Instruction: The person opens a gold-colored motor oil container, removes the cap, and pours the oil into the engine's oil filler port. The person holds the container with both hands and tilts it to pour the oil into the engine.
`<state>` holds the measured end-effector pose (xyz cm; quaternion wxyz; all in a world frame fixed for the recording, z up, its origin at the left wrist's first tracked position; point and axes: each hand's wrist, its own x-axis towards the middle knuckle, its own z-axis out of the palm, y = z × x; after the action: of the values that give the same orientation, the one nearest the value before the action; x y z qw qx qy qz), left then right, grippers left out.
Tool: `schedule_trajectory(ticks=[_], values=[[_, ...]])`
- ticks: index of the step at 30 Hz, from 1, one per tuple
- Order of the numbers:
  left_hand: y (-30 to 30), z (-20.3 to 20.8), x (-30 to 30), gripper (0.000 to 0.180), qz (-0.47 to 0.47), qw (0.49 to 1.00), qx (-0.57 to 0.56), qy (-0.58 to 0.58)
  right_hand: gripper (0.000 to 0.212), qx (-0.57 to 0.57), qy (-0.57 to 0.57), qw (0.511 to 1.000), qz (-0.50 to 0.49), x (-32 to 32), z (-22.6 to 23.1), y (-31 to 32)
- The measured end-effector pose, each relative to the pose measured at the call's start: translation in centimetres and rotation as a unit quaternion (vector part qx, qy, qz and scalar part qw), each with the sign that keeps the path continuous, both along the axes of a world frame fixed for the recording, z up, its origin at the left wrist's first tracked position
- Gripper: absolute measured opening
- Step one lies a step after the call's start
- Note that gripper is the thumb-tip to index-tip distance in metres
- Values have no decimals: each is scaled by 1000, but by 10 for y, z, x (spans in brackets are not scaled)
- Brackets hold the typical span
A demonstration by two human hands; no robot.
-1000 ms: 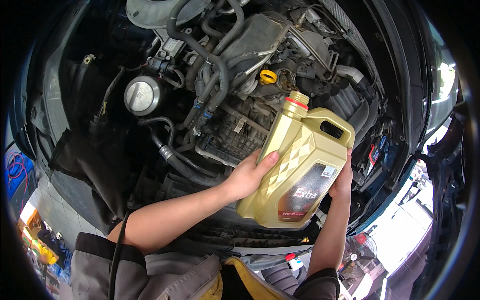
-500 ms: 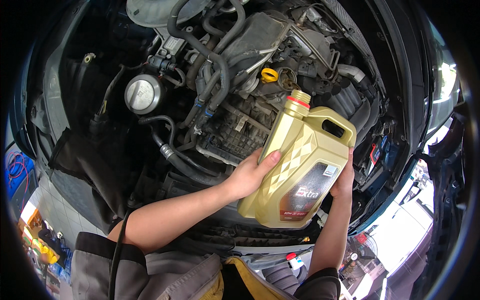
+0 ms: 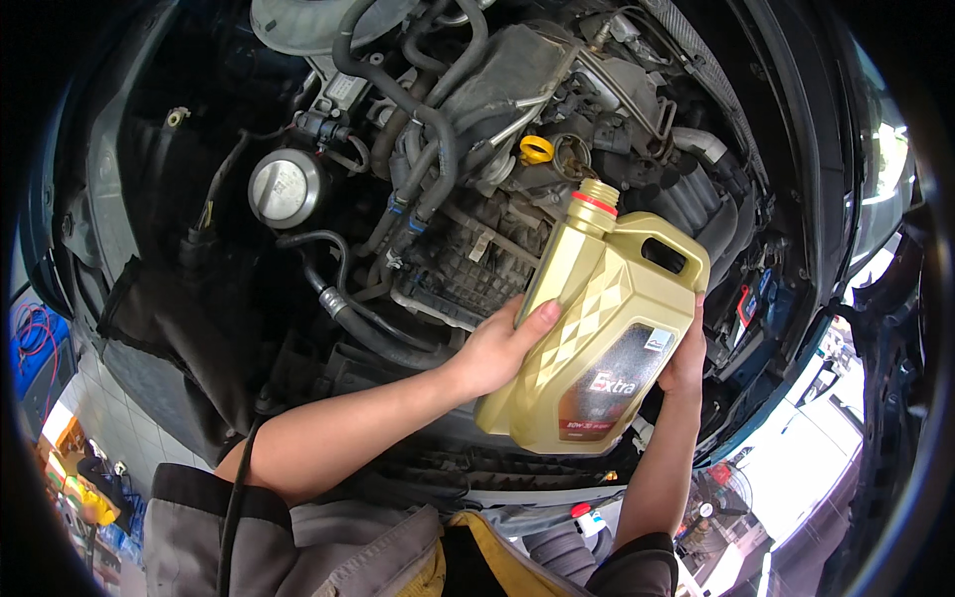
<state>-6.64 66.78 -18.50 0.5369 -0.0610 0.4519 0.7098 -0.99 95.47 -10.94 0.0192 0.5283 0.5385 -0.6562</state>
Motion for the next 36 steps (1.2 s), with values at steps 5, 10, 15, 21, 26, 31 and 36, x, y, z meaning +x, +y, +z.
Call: schedule_trajectory(ticks=[5, 10, 15, 21, 26, 31, 36], values=[[0, -1, 2, 102, 9, 1000, 5, 2, 70, 28, -12, 1000, 6, 1, -1, -1], [0, -1, 1, 103, 8, 1000, 8, 3, 74, 21, -3, 1000, 15, 1, -2, 1], [-2, 2, -1, 103, -5, 1000, -6, 11, 74, 7, 6, 1000, 13, 1, -1, 0], [-2, 4, -3, 103, -14, 1000, -17, 12, 73, 25, -7, 1000, 13, 0, 0, 0], [-1, 3, -2, 103, -6, 1000, -5, 8, 68, 19, -4, 1000, 15, 0, 0, 0], [0, 2, -1, 102, -3, 1000, -2, 11, 68, 12, -8, 1000, 12, 0, 0, 1], [0, 1, -1, 102, 0, 1000, 1, 11, 75, 7, 6, 1000, 20, 0, -1, 0]])
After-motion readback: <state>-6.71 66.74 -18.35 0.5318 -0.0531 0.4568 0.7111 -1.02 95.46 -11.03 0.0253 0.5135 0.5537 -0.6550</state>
